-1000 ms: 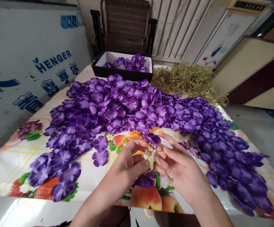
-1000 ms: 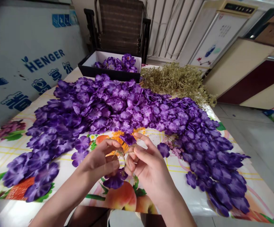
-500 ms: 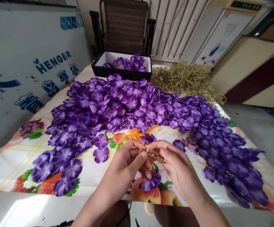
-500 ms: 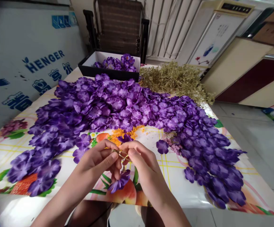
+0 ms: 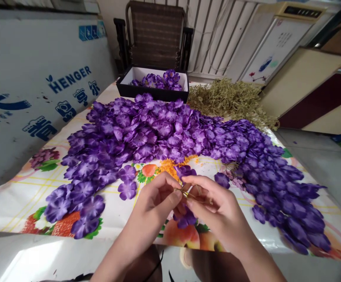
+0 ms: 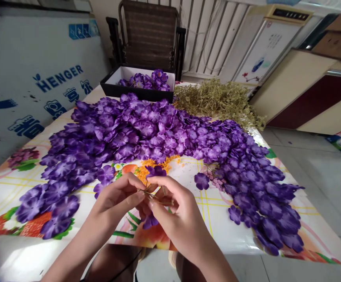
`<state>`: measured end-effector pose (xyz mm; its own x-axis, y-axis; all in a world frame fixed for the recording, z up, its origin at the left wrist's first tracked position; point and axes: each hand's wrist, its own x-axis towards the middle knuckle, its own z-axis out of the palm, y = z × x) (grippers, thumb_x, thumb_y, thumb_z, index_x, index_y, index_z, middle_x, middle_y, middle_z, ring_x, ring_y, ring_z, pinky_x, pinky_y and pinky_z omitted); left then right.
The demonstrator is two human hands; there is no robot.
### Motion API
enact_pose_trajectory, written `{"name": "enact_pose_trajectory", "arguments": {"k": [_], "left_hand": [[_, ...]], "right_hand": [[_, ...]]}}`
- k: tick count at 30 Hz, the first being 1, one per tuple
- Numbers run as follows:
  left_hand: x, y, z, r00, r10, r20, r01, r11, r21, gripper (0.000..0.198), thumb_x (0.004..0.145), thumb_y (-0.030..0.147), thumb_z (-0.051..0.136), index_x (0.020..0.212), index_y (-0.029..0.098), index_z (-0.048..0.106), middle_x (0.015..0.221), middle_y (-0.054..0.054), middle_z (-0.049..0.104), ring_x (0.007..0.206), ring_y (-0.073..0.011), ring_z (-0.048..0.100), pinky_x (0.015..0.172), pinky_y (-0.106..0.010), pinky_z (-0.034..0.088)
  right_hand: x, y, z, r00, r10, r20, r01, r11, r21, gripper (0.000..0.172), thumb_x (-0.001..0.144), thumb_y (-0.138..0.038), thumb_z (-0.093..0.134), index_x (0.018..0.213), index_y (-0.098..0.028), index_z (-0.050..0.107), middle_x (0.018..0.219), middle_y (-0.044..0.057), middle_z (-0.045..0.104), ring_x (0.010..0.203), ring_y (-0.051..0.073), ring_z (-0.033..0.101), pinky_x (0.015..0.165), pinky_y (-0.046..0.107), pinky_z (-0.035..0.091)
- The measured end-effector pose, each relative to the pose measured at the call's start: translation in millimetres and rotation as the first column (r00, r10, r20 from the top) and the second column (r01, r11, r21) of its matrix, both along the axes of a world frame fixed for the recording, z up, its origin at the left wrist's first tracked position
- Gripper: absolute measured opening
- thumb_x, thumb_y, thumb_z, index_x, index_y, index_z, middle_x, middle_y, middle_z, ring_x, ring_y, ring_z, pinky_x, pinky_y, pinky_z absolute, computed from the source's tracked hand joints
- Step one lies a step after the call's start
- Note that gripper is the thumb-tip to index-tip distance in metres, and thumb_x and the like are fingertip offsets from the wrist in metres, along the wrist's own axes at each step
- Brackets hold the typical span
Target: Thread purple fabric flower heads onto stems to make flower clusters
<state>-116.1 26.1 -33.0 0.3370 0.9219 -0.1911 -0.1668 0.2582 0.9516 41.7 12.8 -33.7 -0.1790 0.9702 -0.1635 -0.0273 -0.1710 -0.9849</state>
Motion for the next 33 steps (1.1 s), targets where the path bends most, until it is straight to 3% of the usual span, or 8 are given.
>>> {"name": "enact_pose_trajectory", "arguments": {"k": [5, 10, 16, 22, 27, 33], "left_hand": [[-2.9, -1.9, -1.5, 0.988, 0.035, -0.153, -0.013, 0.990, 0.139, 0.011, 0.090, 0.026, 0.057, 0.082, 0.019, 0.059, 0.075, 0.000, 0.061, 0.069, -0.0139, 0.059, 0.066, -0.027, 0.050], [-3.1, 0.1, 0.3, 0.987, 0.029, -0.159, 0.001, 0.983, 0.186, 0.009, 0.090, 0.023, 0.059, 0.081, 0.019, 0.062, 0.084, -0.002, 0.064, 0.078, -0.0153, 0.061, 0.073, -0.027, 0.051], [1.5, 8.2, 2.5, 0.991, 0.068, 0.119, -0.075, 0.996, 0.050, 0.007, 0.084, 0.017, 0.065, 0.077, 0.018, 0.065, 0.083, -0.001, 0.065, 0.073, -0.0134, 0.062, 0.066, -0.024, 0.054], [6.2, 16.9, -5.4, 0.942, 0.147, 0.301, -0.116, 0.986, -0.118, 0.008, 0.081, 0.012, 0.066, 0.075, 0.017, 0.067, 0.079, 0.001, 0.068, 0.075, -0.0122, 0.066, 0.075, -0.022, 0.054], [8.8, 21.8, -8.1, 0.906, 0.200, 0.374, -0.119, 0.966, -0.228, 0.008, 0.079, 0.010, 0.065, 0.074, 0.015, 0.067, 0.077, -0.002, 0.071, 0.073, -0.0121, 0.068, 0.077, -0.023, 0.055], [9.4, 26.8, -12.3, 0.926, 0.164, 0.340, -0.088, 0.969, -0.229, 0.007, 0.081, 0.013, 0.064, 0.074, 0.015, 0.064, 0.071, -0.002, 0.070, 0.067, -0.0122, 0.066, 0.069, -0.023, 0.053]], "right_hand": [[-0.4, 2.4, 3.5, 0.991, -0.051, -0.122, 0.042, 0.996, -0.078, 0.032, 0.077, -0.017, 0.069, 0.108, -0.026, 0.065, 0.086, 0.000, 0.068, 0.080, 0.015, 0.064, 0.073, 0.027, 0.055], [1.0, 4.5, 0.8, 0.981, -0.143, -0.133, 0.142, 0.990, -0.015, 0.019, 0.075, -0.014, 0.069, 0.090, -0.025, 0.069, 0.079, -0.001, 0.063, 0.072, 0.012, 0.059, 0.064, 0.022, 0.052], [2.1, 7.5, -6.3, 0.966, -0.153, -0.208, 0.196, 0.960, 0.202, 0.010, 0.079, -0.014, 0.067, 0.080, -0.024, 0.068, 0.086, 0.000, 0.059, 0.074, 0.013, 0.058, 0.065, 0.025, 0.051], [3.1, 9.9, -10.1, 0.963, -0.125, -0.237, 0.195, 0.935, 0.297, 0.017, 0.081, -0.009, 0.066, 0.082, -0.026, 0.069, 0.086, 0.000, 0.060, 0.075, 0.014, 0.059, 0.064, 0.027, 0.052], [5.7, 8.2, -8.8, 0.988, -0.139, -0.073, 0.157, 0.889, 0.431, 0.026, 0.082, -0.005, 0.064, 0.093, -0.029, 0.069, 0.094, 0.002, 0.063, 0.091, 0.017, 0.062, 0.075, 0.029, 0.054], [8.7, 10.2, -10.3, 0.966, -0.217, 0.143, 0.077, 0.765, 0.639, 0.039, 0.079, 0.002, 0.061, 0.103, -0.028, 0.065, 0.094, 0.002, 0.066, 0.092, 0.019, 0.062, 0.076, 0.031, 0.054]]}}
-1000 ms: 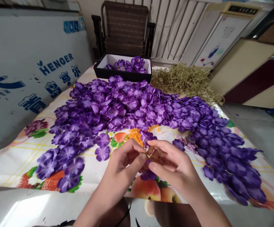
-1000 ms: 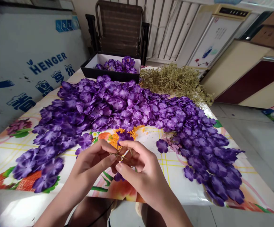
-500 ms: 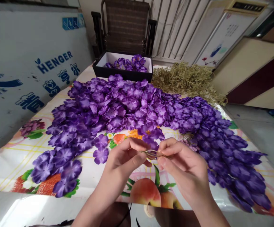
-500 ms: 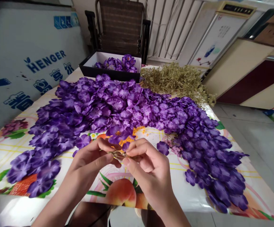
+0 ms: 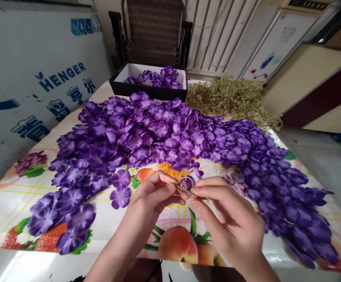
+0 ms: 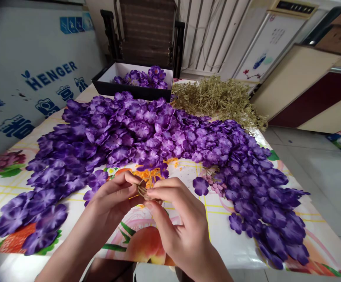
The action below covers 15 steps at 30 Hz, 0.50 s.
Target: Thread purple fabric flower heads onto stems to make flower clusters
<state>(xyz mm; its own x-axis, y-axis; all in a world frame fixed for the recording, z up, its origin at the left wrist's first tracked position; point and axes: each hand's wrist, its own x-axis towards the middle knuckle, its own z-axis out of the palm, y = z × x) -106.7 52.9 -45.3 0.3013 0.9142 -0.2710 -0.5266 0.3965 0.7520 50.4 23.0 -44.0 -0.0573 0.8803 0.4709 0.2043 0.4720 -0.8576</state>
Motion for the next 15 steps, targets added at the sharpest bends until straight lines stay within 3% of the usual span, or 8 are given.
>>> {"name": "enact_pose_trajectory", "arguments": {"k": [10, 12, 15], "left_hand": [[-0.4, 1.4, -0.2, 0.984, -0.051, -0.172, 0.055, 0.998, 0.018, 0.009, 0.080, 0.018, 0.063, 0.072, 0.015, 0.059, 0.063, -0.001, 0.067, 0.057, -0.0123, 0.063, 0.056, -0.022, 0.046], [-1.0, 1.5, 0.9, 0.975, -0.077, -0.210, 0.082, 0.997, 0.012, 0.011, 0.081, 0.020, 0.062, 0.072, 0.015, 0.059, 0.062, -0.001, 0.066, 0.055, -0.0118, 0.061, 0.055, -0.022, 0.045], [-1.2, 1.2, 1.7, 0.964, -0.088, -0.251, 0.089, 0.996, -0.006, 0.013, 0.081, 0.022, 0.062, 0.070, 0.014, 0.060, 0.060, 0.000, 0.064, 0.051, -0.0104, 0.059, 0.052, -0.021, 0.043]], "right_hand": [[1.6, 6.0, -1.9, 0.989, 0.026, -0.148, -0.068, 0.956, -0.286, 0.031, 0.085, -0.012, 0.061, 0.106, -0.035, 0.065, 0.097, -0.003, 0.063, 0.082, 0.009, 0.062, 0.071, 0.017, 0.054], [3.4, 8.4, -2.6, 0.982, 0.028, -0.185, -0.101, 0.913, -0.395, 0.025, 0.085, -0.014, 0.062, 0.100, -0.033, 0.067, 0.086, -0.003, 0.063, 0.074, 0.008, 0.060, 0.065, 0.016, 0.051], [6.5, 12.1, -3.8, 0.939, 0.051, -0.341, -0.250, 0.782, -0.571, 0.009, 0.084, -0.020, 0.066, 0.088, -0.027, 0.069, 0.065, -0.004, 0.058, 0.058, 0.007, 0.055, 0.054, 0.016, 0.045]]}}
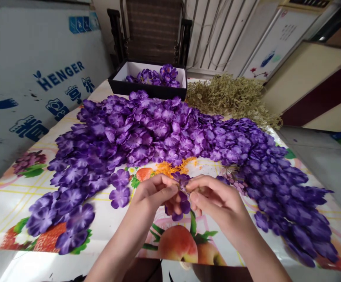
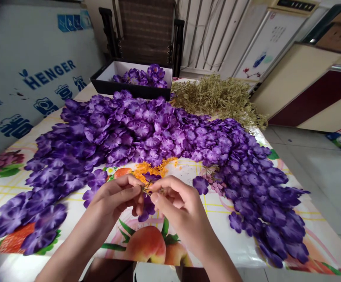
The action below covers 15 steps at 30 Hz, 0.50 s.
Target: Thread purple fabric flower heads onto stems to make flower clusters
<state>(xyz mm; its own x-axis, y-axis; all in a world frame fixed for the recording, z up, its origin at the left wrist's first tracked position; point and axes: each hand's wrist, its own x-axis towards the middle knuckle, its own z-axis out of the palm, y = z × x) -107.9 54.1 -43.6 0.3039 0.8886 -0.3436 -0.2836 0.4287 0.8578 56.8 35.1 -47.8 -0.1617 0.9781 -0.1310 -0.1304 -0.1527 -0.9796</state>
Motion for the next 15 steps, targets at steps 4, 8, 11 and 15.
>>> {"name": "enact_pose_trajectory", "arguments": {"k": [4, 8, 11, 15], "left_hand": [[1.3, -1.6, 1.1, 0.999, 0.031, -0.016, -0.032, 0.999, -0.033, 0.016, 0.081, 0.024, 0.063, 0.068, 0.015, 0.059, 0.055, 0.003, 0.059, 0.043, -0.0070, 0.053, 0.045, -0.018, 0.039], [3.0, -2.5, 2.7, 0.997, 0.009, -0.071, -0.012, 0.999, -0.034, 0.017, 0.081, 0.027, 0.063, 0.070, 0.015, 0.058, 0.052, 0.004, 0.058, 0.039, -0.0058, 0.050, 0.042, -0.017, 0.035], [3.7, -1.9, 3.7, 0.994, 0.025, -0.111, -0.030, 0.999, -0.044, 0.017, 0.081, 0.029, 0.063, 0.072, 0.015, 0.059, 0.048, 0.005, 0.057, 0.038, -0.0053, 0.049, 0.042, -0.016, 0.034], [3.1, -0.6, 4.7, 0.986, 0.040, -0.161, -0.053, 0.996, -0.076, 0.018, 0.080, 0.031, 0.062, 0.072, 0.016, 0.058, 0.045, 0.005, 0.056, 0.036, -0.0051, 0.047, 0.041, -0.017, 0.031]], "right_hand": [[2.1, 4.4, -0.7, 0.941, -0.002, -0.337, -0.061, 0.982, -0.178, 0.006, 0.079, -0.023, 0.073, 0.075, -0.021, 0.069, 0.066, -0.003, 0.058, 0.056, 0.006, 0.053, 0.050, 0.016, 0.041], [2.6, 7.3, -0.5, 0.866, -0.055, -0.497, -0.087, 0.962, -0.258, 0.007, 0.074, -0.022, 0.077, 0.074, -0.017, 0.071, 0.066, -0.001, 0.059, 0.054, 0.005, 0.052, 0.049, 0.014, 0.039], [1.9, 6.5, 0.9, 0.869, -0.063, -0.490, -0.075, 0.963, -0.257, 0.014, 0.068, -0.023, 0.081, 0.077, -0.017, 0.072, 0.064, -0.002, 0.058, 0.055, 0.005, 0.052, 0.051, 0.015, 0.040], [-1.4, 0.1, 4.7, 0.960, -0.100, -0.261, 0.048, 0.979, -0.200, 0.019, 0.068, -0.021, 0.081, 0.084, -0.021, 0.069, 0.071, -0.002, 0.061, 0.063, 0.007, 0.053, 0.058, 0.017, 0.044]]}}
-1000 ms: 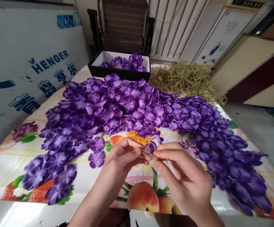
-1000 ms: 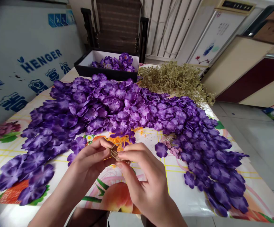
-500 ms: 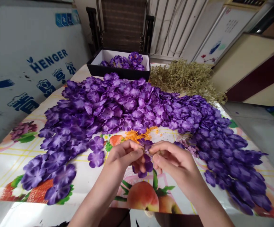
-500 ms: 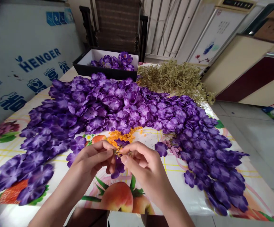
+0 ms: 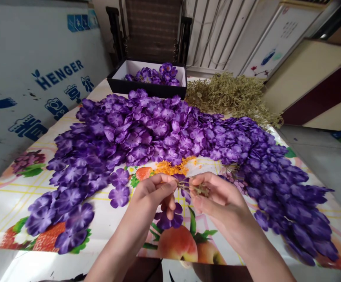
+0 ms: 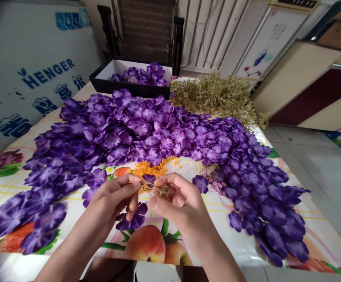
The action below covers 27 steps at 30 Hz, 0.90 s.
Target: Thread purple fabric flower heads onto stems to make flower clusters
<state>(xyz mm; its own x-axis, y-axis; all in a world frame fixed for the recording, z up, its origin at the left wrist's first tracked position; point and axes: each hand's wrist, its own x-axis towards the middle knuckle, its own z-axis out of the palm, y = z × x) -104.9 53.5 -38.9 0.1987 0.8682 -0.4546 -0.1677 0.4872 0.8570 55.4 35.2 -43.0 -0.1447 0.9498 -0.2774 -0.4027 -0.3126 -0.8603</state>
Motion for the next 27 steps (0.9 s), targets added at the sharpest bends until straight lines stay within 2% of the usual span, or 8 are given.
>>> {"name": "enact_pose_trajectory", "arguments": {"k": [4, 7, 10, 13, 16, 19, 24, 27], "left_hand": [[-0.9, 0.6, -0.4, 1.000, -0.009, -0.002, 0.009, 1.000, -0.005, 0.017, 0.082, 0.030, 0.059, 0.071, 0.017, 0.056, 0.043, 0.007, 0.053, 0.035, -0.0048, 0.044, 0.043, -0.018, 0.031], [-0.8, -0.6, -1.1, 0.999, -0.048, -0.024, 0.048, 0.998, 0.039, 0.016, 0.083, 0.030, 0.056, 0.073, 0.018, 0.055, 0.045, 0.006, 0.054, 0.038, -0.0068, 0.047, 0.046, -0.020, 0.033], [0.8, -3.4, -0.5, 0.980, -0.111, -0.165, 0.136, 0.980, 0.146, 0.024, 0.089, 0.036, 0.049, 0.072, 0.019, 0.052, 0.050, 0.004, 0.056, 0.048, -0.0109, 0.052, 0.052, -0.023, 0.037], [2.6, -6.2, 1.4, 0.903, -0.126, -0.410, 0.263, 0.918, 0.297, 0.031, 0.093, 0.039, 0.043, 0.072, 0.019, 0.053, 0.062, 0.001, 0.058, 0.059, -0.0139, 0.054, 0.058, -0.026, 0.039], [2.1, -7.7, 3.3, 0.778, -0.043, -0.627, 0.393, 0.812, 0.432, 0.027, 0.094, 0.033, 0.043, 0.076, 0.018, 0.058, 0.075, -0.002, 0.061, 0.071, -0.0168, 0.055, 0.067, -0.030, 0.040], [0.2, -7.6, 3.4, 0.779, 0.000, -0.627, 0.405, 0.763, 0.504, 0.021, 0.092, 0.024, 0.044, 0.083, 0.017, 0.061, 0.084, -0.004, 0.061, 0.080, -0.0182, 0.057, 0.073, -0.031, 0.042], [-0.3, -6.0, -0.5, 0.884, -0.126, -0.450, 0.313, 0.874, 0.371, 0.017, 0.090, 0.026, 0.047, 0.083, 0.017, 0.059, 0.077, -0.003, 0.062, 0.072, -0.0177, 0.058, 0.066, -0.031, 0.044], [-0.5, -6.0, -3.3, 0.923, -0.128, -0.362, 0.248, 0.919, 0.308, 0.021, 0.091, 0.034, 0.047, 0.082, 0.018, 0.057, 0.075, -0.003, 0.061, 0.070, -0.0175, 0.058, 0.065, -0.031, 0.044]], "right_hand": [[-2.7, -3.8, 0.9, 0.965, -0.054, 0.257, 0.026, 0.994, 0.110, 0.006, 0.081, -0.025, 0.068, 0.087, -0.024, 0.066, 0.067, -0.003, 0.059, 0.060, 0.009, 0.054, 0.058, 0.021, 0.045], [-2.8, -3.2, 0.1, 0.944, -0.083, 0.318, 0.037, 0.989, 0.146, 0.005, 0.083, -0.027, 0.065, 0.087, -0.025, 0.066, 0.066, -0.003, 0.058, 0.059, 0.011, 0.053, 0.056, 0.022, 0.045], [-3.1, -2.5, 0.5, 0.927, -0.085, 0.365, 0.028, 0.987, 0.156, 0.005, 0.082, -0.026, 0.065, 0.086, -0.025, 0.067, 0.067, -0.003, 0.058, 0.061, 0.012, 0.053, 0.056, 0.023, 0.044], [-3.8, -1.9, 0.1, 0.908, -0.054, 0.415, -0.024, 0.983, 0.182, 0.004, 0.082, -0.025, 0.064, 0.084, -0.023, 0.066, 0.072, -0.001, 0.059, 0.063, 0.012, 0.052, 0.055, 0.023, 0.042], [-3.3, -0.3, -2.1, 0.892, -0.002, 0.452, -0.112, 0.968, 0.225, 0.007, 0.085, -0.026, 0.061, 0.082, -0.021, 0.065, 0.071, -0.002, 0.057, 0.059, 0.010, 0.048, 0.051, 0.022, 0.037], [-1.5, 2.0, -3.7, 0.889, 0.073, 0.452, -0.186, 0.960, 0.210, 0.006, 0.084, -0.023, 0.060, 0.082, -0.020, 0.065, 0.070, -0.002, 0.057, 0.059, 0.010, 0.047, 0.052, 0.022, 0.037], [-1.3, 4.2, -4.4, 0.917, 0.159, 0.367, -0.217, 0.969, 0.121, 0.003, 0.084, -0.021, 0.061, 0.085, -0.020, 0.064, 0.066, -0.004, 0.055, 0.058, 0.008, 0.049, 0.053, 0.020, 0.039], [-3.0, 3.3, -7.1, 0.959, 0.206, 0.195, -0.226, 0.971, 0.084, 0.014, 0.084, -0.027, 0.064, 0.097, -0.022, 0.060, 0.073, -0.003, 0.057, 0.059, 0.008, 0.052, 0.053, 0.020, 0.043]]}}
